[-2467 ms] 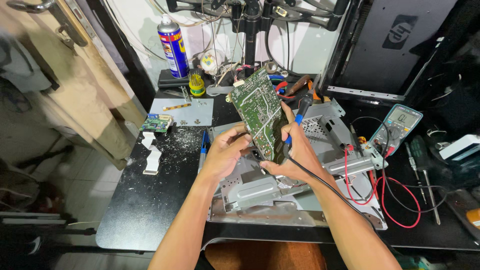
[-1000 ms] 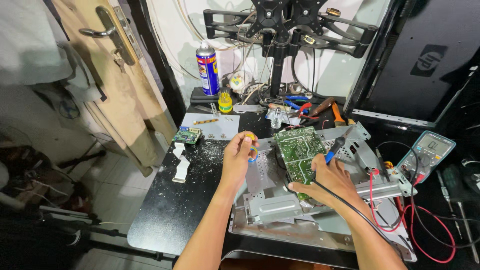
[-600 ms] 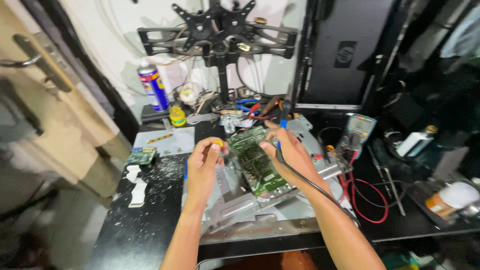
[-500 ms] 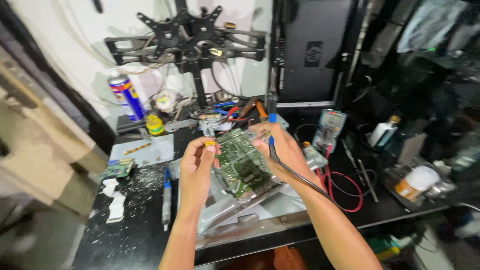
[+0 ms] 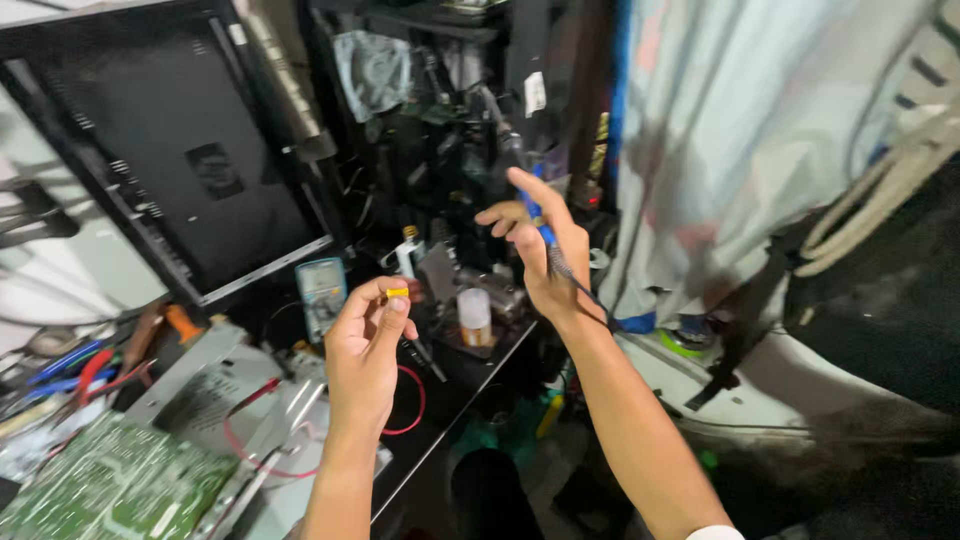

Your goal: The person solders components on a green circuit board using a soldering iron and a desoldering pump. They handle a small yellow electronic component and use the probes of a multimeter to test several points on the board.

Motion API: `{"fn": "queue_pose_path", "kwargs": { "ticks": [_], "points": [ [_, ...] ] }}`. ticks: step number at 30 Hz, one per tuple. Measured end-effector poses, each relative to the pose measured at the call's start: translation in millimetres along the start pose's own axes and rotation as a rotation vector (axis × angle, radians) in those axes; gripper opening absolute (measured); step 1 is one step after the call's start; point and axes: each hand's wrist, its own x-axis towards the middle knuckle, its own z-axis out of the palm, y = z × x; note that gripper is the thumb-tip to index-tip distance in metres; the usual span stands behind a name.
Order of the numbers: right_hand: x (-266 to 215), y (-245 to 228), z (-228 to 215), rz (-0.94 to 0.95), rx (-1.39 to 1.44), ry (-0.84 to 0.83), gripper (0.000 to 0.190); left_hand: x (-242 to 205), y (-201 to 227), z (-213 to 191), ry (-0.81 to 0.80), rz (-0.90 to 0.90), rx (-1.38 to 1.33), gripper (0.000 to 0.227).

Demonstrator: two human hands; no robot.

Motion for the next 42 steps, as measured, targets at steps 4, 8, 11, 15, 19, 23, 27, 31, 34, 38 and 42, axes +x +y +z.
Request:
{"fn": "queue_pose_path", "kwargs": {
  "ticks": [4,8,11,15,19,23,27,31,34,38,42],
  "points": [
    [7.3,33.2,-70.9,0.114,-0.077,0.209,0.054,15.1,-35.6,55.5,-0.147,-0.109,-0.037,0.020],
    [2.4,56.9,-115.1,0.121,0.163,0.225,0.042,26.5,-59.9,86.1,-0.215,-0.097,-0.015,0.020],
    [-5.6,77.0,-134.4,0.178,0.348,0.294,0.040,35.2,-74.3,93.8,-0.215,-0.124,-0.011,0.021],
    [-7.0,103.1,-153.6,0.144,0.582,0.435,0.038,44.8,-85.1,104.6,-0.218,-0.181,-0.006,0.022],
    [-3.4,125.6,-169.7,0.199,0.544,0.591,0.039,52.8,-91.4,120.2,-0.237,-0.140,-0.006,0.023],
    [3.3,149.2,-172.2,0.303,0.107,0.675,0.038,61.0,-98.3,131.0,-0.234,-0.165,0.029,0.027],
    [3.6,173.5,-167.6,0.385,-0.109,0.606,0.035,65.4,-113.4,134.4,-0.226,-0.147,0.014,0.025],
    [8.8,193.5,-161.0,0.423,-0.168,0.521,0.032,69.3,-123.5,133.9,-0.221,-0.145,-0.001,0.025],
    [18.7,205.9,-151.2,0.459,-0.226,0.465,0.034,71.8,-125.4,136.5,-0.211,-0.164,0.008,0.026],
    [32.3,211.0,-138.9,0.517,-0.368,0.353,0.040,72.2,-123.4,138.3,-0.208,-0.200,0.031,0.025],
    [42.9,213.9,-127.0,0.561,-0.523,0.284,0.040,74.2,-126.2,138.4,-0.201,-0.222,0.031,0.024]
  ]
}}
